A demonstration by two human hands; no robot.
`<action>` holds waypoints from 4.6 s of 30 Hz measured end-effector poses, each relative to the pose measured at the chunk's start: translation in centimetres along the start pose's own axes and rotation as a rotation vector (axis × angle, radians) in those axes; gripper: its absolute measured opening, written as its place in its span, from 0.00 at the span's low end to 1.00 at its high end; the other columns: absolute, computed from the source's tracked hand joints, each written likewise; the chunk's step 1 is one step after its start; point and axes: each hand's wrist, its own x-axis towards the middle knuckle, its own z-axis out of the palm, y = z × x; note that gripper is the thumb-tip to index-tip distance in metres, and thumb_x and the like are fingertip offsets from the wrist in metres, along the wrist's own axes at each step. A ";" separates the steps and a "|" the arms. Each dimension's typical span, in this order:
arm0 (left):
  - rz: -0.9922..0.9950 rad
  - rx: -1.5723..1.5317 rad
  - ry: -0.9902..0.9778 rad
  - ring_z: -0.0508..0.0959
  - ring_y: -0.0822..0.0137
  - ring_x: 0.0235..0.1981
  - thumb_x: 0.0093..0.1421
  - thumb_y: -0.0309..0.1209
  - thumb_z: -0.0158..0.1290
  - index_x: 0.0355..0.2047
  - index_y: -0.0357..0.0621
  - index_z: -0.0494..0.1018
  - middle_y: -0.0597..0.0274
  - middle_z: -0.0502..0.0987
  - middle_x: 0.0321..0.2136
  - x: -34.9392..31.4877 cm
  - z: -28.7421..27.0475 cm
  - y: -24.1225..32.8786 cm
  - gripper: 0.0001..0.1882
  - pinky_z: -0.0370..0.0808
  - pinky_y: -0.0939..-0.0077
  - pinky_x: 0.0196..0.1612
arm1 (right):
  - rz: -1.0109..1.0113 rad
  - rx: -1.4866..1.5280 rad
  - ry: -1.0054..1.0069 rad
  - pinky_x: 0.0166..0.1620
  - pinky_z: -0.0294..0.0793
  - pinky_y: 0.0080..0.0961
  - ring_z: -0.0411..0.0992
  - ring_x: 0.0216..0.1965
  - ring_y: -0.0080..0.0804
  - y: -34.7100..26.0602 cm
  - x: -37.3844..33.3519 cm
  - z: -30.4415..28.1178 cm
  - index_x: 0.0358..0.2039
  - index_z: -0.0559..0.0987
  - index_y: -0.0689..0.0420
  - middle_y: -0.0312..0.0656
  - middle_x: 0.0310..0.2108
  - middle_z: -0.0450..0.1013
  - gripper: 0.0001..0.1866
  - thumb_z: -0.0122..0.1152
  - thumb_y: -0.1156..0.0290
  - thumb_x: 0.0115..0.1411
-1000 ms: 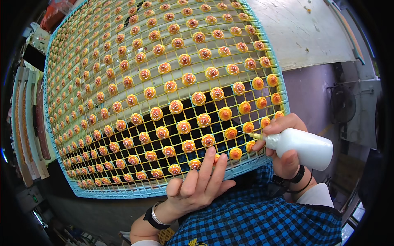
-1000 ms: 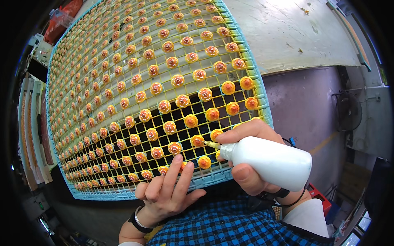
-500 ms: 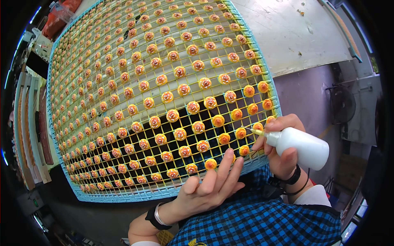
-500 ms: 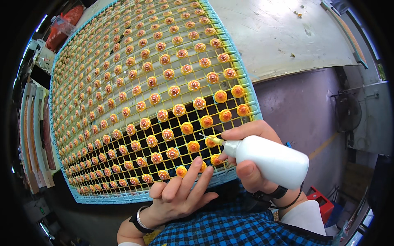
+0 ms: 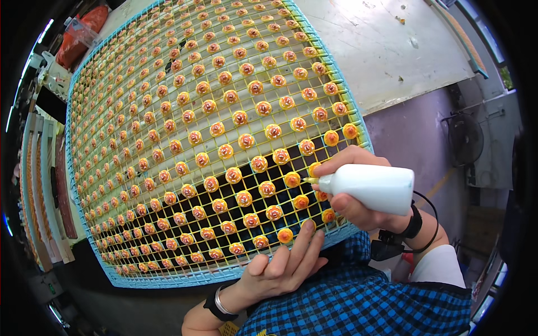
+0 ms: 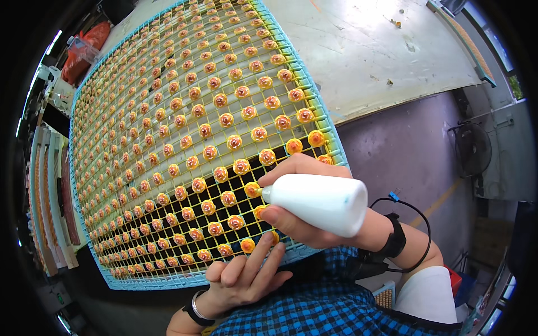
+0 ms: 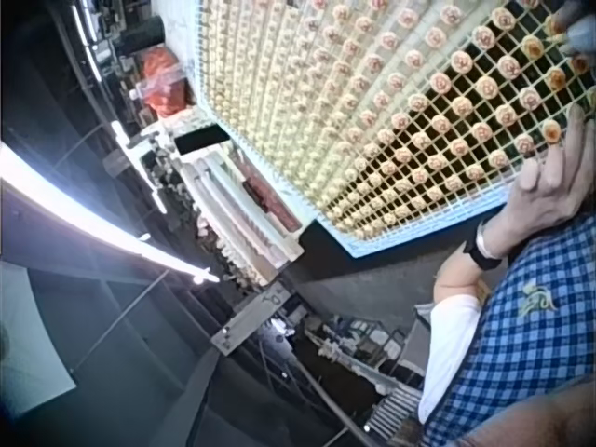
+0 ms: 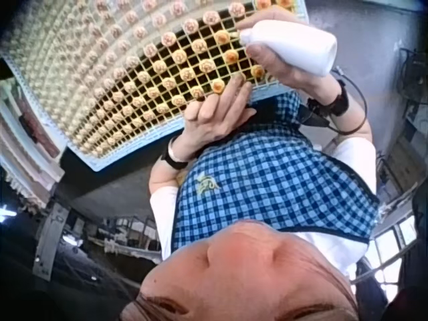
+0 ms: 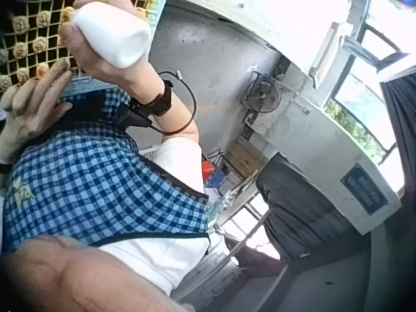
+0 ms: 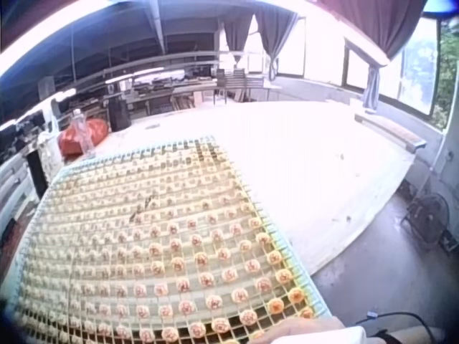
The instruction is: Applying adhesive or sealant from a squeeze bottle onto a large grid of small decorative round objects.
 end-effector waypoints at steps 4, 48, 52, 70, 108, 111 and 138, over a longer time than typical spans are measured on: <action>-0.004 0.029 0.004 0.57 0.75 0.37 0.60 0.55 0.43 0.45 0.59 0.76 0.79 0.75 0.48 -0.2 0.2 0.1 0.23 0.52 0.74 0.46 | -0.024 -0.051 -0.019 0.26 0.72 0.23 0.73 0.23 0.31 0.3 0.4 0.5 0.28 0.78 0.63 0.44 0.27 0.74 0.10 0.65 0.68 0.52; -0.008 0.053 -0.019 0.58 0.72 0.46 0.59 0.56 0.41 0.44 0.61 0.76 0.78 0.75 0.48 -0.3 0.4 0.3 0.23 0.47 0.65 0.54 | -0.011 -0.163 -0.097 0.24 0.73 0.22 0.74 0.22 0.30 0.2 0.2 0.9 0.29 0.78 0.60 0.41 0.27 0.74 0.09 0.64 0.67 0.52; -0.008 0.054 -0.015 0.58 0.71 0.46 0.59 0.56 0.41 0.44 0.61 0.76 0.78 0.75 0.48 -0.3 0.4 0.3 0.23 0.46 0.63 0.55 | -0.070 -0.158 -0.080 0.24 0.73 0.21 0.74 0.22 0.30 0.6 0.2 1.0 0.29 0.79 0.60 0.41 0.28 0.75 0.09 0.64 0.68 0.52; -0.031 -0.012 -0.002 0.57 0.76 0.35 0.58 0.57 0.45 0.42 0.58 0.78 0.78 0.76 0.47 0.2 0.3 0.2 0.23 0.51 0.74 0.43 | -0.023 -0.134 -0.096 0.22 0.72 0.22 0.74 0.21 0.31 0.3 0.2 0.8 0.26 0.78 0.62 0.43 0.27 0.74 0.08 0.64 0.69 0.51; -0.022 0.023 0.012 0.57 0.76 0.36 0.59 0.57 0.44 0.42 0.58 0.78 0.76 0.76 0.47 0.2 0.3 0.2 0.23 0.51 0.73 0.45 | -0.002 -0.146 -0.074 0.24 0.72 0.21 0.74 0.22 0.31 0.3 0.0 0.3 0.25 0.77 0.61 0.42 0.27 0.73 0.07 0.61 0.70 0.53; -0.017 0.020 0.000 0.57 0.76 0.36 0.59 0.56 0.44 0.42 0.58 0.78 0.77 0.76 0.47 0.1 0.3 0.2 0.23 0.51 0.74 0.45 | 0.040 -0.142 -0.079 0.24 0.73 0.23 0.74 0.23 0.32 0.1 -0.1 0.3 0.25 0.76 0.61 0.43 0.28 0.73 0.07 0.61 0.71 0.53; -0.005 0.023 -0.007 0.57 0.76 0.35 0.60 0.56 0.44 0.42 0.57 0.77 0.75 0.75 0.48 0.1 0.2 0.1 0.23 0.51 0.73 0.44 | 0.063 -0.089 0.003 0.25 0.72 0.23 0.74 0.23 0.32 0.5 -0.4 0.6 0.26 0.77 0.62 0.44 0.27 0.73 0.08 0.62 0.70 0.53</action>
